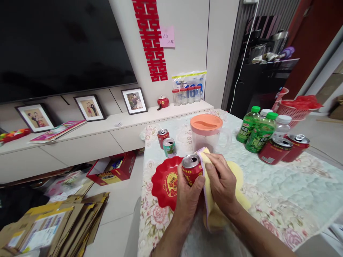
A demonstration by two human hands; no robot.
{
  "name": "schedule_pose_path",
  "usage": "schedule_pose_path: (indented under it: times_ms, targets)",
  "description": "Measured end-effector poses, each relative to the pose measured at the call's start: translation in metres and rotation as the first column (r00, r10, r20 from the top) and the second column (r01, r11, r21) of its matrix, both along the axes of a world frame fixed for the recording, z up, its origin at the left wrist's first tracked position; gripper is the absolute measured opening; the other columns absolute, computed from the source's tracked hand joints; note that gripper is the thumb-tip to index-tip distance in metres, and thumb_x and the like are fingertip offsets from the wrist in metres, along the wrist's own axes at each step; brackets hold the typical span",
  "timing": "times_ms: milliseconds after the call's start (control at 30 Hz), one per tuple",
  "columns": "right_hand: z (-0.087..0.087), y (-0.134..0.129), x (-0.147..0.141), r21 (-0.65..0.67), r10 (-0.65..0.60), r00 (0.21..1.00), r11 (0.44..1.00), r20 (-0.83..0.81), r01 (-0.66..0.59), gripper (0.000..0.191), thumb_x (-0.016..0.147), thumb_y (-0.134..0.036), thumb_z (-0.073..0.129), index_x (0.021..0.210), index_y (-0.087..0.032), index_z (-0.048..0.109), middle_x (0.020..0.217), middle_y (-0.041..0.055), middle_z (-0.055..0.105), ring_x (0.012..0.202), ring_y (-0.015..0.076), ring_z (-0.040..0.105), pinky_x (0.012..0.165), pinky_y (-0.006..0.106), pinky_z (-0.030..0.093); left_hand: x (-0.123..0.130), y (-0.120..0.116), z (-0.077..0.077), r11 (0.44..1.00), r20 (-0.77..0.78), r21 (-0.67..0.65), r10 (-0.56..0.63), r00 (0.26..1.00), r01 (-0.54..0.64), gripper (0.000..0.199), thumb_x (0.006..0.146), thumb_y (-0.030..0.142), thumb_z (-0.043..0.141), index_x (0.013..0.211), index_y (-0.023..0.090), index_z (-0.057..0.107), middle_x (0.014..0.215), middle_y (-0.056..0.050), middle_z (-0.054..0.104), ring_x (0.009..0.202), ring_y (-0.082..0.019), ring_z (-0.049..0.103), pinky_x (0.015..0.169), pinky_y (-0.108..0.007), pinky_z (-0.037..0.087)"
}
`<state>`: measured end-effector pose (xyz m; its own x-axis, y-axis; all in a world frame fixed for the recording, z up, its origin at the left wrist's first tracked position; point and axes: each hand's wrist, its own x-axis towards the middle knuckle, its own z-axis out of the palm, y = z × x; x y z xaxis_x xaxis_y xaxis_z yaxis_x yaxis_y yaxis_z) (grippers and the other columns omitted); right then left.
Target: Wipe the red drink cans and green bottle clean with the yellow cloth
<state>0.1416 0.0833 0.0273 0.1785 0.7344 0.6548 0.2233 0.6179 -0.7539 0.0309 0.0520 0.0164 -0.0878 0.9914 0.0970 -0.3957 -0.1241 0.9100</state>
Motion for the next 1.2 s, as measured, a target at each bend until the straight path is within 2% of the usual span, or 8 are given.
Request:
schedule_pose_path:
  times_ms: [100,233,400,500,633,833,1033,1200]
  targets:
    - [0.003,0.006,0.002,-0.144,0.053,0.997,0.988,-0.058,-0.061,0.027,0.103,-0.034,0.056,0.112,-0.022,0.077,0.108,0.0072,0.076,0.103,0.0216,0.07,0.093,0.034,0.055,0.0,-0.001,0.0,0.999,-0.033,0.042,0.005,0.999,-0.003,0.072,0.081,0.049,0.083,0.14,0.025,0.047,0.14,-0.011,0.067,0.124,-0.029,0.068,0.108,-0.04,0.052]
    - [0.001,0.013,0.0,-0.332,0.148,0.983,0.926,-0.112,-0.178,0.037,0.103,-0.046,0.053,0.101,-0.017,0.077,0.089,0.0056,0.077,0.081,0.0211,0.07,0.072,0.031,0.057,0.0,-0.001,0.002,0.996,-0.063,0.05,0.082,0.995,-0.079,0.073,0.075,0.049,0.086,0.133,0.022,0.049,0.135,-0.014,0.069,0.123,-0.031,0.068,0.106,-0.041,0.053]
    - [-0.01,0.02,0.001,-0.414,0.186,0.978,0.886,-0.098,-0.21,0.041,0.099,-0.051,0.056,0.083,-0.017,0.075,0.082,0.0046,0.075,0.076,0.0204,0.064,0.069,0.031,0.053,-0.001,0.001,0.005,0.988,-0.065,0.045,0.15,0.987,-0.147,0.074,0.074,0.052,0.086,0.13,0.024,0.047,0.129,-0.012,0.071,0.12,-0.031,0.07,0.104,-0.042,0.054]
    - [-0.012,0.02,0.001,-0.386,0.169,0.985,0.906,-0.046,-0.173,0.036,0.097,-0.046,0.061,0.079,-0.018,0.075,0.08,0.004,0.072,0.078,0.0209,0.064,0.073,0.032,0.051,-0.003,0.003,0.006,0.977,-0.127,0.036,0.215,0.968,-0.212,0.072,0.076,0.055,0.084,0.13,0.024,0.048,0.126,-0.011,0.072,0.116,-0.03,0.071,0.101,-0.041,0.055]
    - [-0.005,0.013,0.001,-0.265,0.13,0.991,0.956,-0.005,-0.127,0.025,0.095,-0.039,0.065,0.094,-0.019,0.08,0.084,0.0044,0.071,0.082,0.0202,0.064,0.077,0.033,0.051,-0.006,0.005,0.009,0.962,-0.213,0.003,0.266,0.94,-0.271,0.069,0.078,0.055,0.082,0.13,0.024,0.049,0.119,-0.009,0.074,0.105,-0.028,0.074,0.092,-0.04,0.058]
    - [0.012,0.004,0.008,-0.083,0.142,0.987,0.987,0.072,-0.136,0.017,0.097,-0.028,0.065,0.108,-0.026,0.079,0.098,0.0043,0.074,0.095,0.0188,0.069,0.086,0.033,0.053,-0.005,0.005,0.007,0.982,-0.226,0.009,0.186,0.956,-0.188,0.064,0.077,0.052,0.083,0.126,0.022,0.055,0.121,-0.01,0.073,0.111,-0.029,0.071,0.096,-0.04,0.056]
    - [0.019,0.01,0.022,-0.018,0.074,0.983,0.997,0.167,-0.072,0.012,0.097,-0.02,0.065,0.101,-0.022,0.076,0.094,0.0047,0.072,0.089,0.0168,0.068,0.079,0.03,0.052,0.001,0.002,0.001,0.988,-0.184,0.046,0.151,0.971,-0.145,0.073,0.072,0.045,0.089,0.131,0.025,0.051,0.127,-0.009,0.069,0.122,-0.03,0.066,0.106,-0.043,0.051]
    - [0.029,0.007,0.028,0.048,0.125,0.953,0.988,0.276,-0.144,0.017,0.096,-0.015,0.066,0.103,-0.025,0.078,0.09,0.0028,0.069,0.086,0.016,0.067,0.075,0.029,0.053,-0.002,0.005,0.008,0.964,-0.267,0.031,0.264,0.927,-0.265,0.067,0.069,0.042,0.087,0.124,0.023,0.055,0.12,-0.009,0.072,0.116,-0.031,0.07,0.103,-0.046,0.053]
